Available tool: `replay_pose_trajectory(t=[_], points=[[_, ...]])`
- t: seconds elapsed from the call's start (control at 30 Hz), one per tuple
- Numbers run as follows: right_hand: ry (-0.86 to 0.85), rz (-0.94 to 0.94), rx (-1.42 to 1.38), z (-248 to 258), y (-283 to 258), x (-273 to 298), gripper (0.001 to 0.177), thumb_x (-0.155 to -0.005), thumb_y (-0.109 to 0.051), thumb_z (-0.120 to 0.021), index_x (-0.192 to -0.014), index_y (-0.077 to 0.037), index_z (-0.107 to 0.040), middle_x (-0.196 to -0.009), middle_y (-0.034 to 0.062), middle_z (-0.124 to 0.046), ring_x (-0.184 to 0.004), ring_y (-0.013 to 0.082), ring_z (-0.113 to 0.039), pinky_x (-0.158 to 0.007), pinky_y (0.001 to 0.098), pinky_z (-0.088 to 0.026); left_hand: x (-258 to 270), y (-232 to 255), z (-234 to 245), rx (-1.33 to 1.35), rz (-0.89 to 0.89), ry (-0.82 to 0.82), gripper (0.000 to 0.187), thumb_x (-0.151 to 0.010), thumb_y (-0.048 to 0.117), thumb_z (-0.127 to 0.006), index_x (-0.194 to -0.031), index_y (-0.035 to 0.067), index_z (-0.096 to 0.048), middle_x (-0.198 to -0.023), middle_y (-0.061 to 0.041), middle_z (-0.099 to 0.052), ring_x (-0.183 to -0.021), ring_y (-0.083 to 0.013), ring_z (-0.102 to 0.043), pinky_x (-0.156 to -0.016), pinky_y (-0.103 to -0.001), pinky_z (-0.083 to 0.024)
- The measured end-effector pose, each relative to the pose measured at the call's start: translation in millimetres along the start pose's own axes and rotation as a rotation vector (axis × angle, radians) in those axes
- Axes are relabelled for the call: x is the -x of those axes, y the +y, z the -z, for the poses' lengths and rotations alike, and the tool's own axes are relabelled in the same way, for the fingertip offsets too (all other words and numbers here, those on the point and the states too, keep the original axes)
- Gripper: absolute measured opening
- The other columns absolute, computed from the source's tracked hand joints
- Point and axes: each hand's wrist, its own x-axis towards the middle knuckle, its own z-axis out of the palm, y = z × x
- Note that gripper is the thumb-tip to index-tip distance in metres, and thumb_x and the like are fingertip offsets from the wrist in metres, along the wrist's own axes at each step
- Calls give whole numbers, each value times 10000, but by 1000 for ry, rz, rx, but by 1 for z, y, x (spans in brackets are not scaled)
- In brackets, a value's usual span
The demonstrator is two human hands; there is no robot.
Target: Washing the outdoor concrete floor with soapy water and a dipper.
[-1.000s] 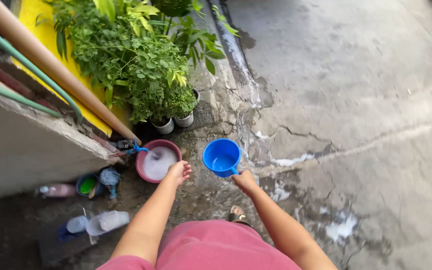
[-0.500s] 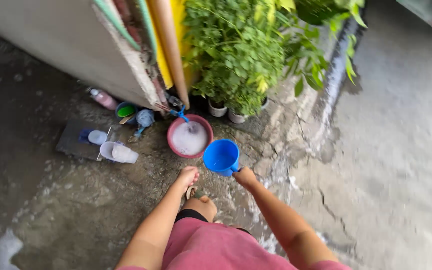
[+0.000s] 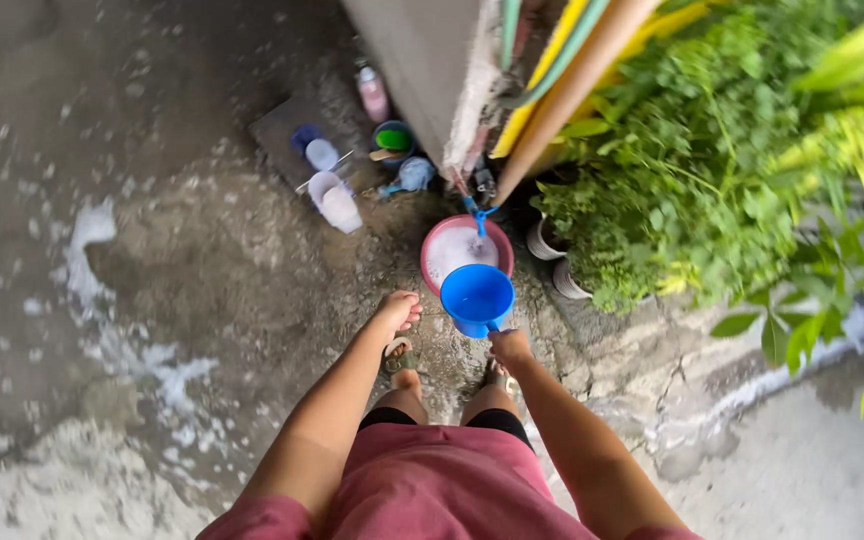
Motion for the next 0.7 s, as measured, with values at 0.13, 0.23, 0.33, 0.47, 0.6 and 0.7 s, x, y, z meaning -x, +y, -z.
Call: replay_pose_trajectory(t=[0.13, 0.23, 0.33, 0.47, 0.6, 0.7], points=[[-160, -89, 28, 12, -19, -34, 500, -934, -450, -694, -756, 12, -624, -594, 123, -571, -397, 226, -480, -380, 410, -345, -17, -31, -11, 185, 23, 121, 237, -972, 255, -593, -1167, 150, -677, -898, 13, -730, -700, -85, -638, -574, -246, -467], [-219, -109, 162, 28, -20, -77, 596, -950, -562, -655, -773, 1, -577, -609, 116, -559, -381, 220, -436, -369, 416, -311, -34, -46, -39, 351, 28, 185, 204, -967, 228, -591, -1136, 150, -675, -861, 1, -713, -649, -95, -619, -535, -262, -447], [-301, -136, 222, 29, 9, -158, 465, -978, -506, -583, -847, -59, -570, -650, 103, -578, -391, 200, -426, -378, 404, -314, -51, -68, -65, 489, 19, 216, 92, -967, 203, -599, -1047, 174, -630, -784, 26, -623, -599, -79, -553, -503, -258, -419], [-360, -142, 370, 18, 38, -287, 296, -1035, -314, -486, -927, -45, -547, -693, 124, -559, -436, 214, -415, -384, 398, -301, -105, -109, -89, 770, -154, 36, 62, -929, 131, -588, -911, 179, -553, -664, 62, -466, -514, -58, -423, -402, -273, -295], [-239, 12, 619, -2, 6, -298, 232, -1009, -280, -498, -1054, -55, -532, -873, 149, -562, -649, 266, -467, -538, 425, -367, -134, -121, -95, 718, -67, 165, 52, -950, 122, -565, -972, 84, -593, -732, 18, -583, -559, -72, -501, -450, -258, -321], [-106, 168, 821, -23, 3, -320, 268, -982, -246, -509, -1181, -65, -518, -1053, 174, -564, -862, 319, -519, -692, 455, -432, -183, -161, -84, 616, 79, 304, 157, -971, 201, -562, -1104, 166, -640, -845, 32, -702, -650, -58, -646, -571, -238, -488]])
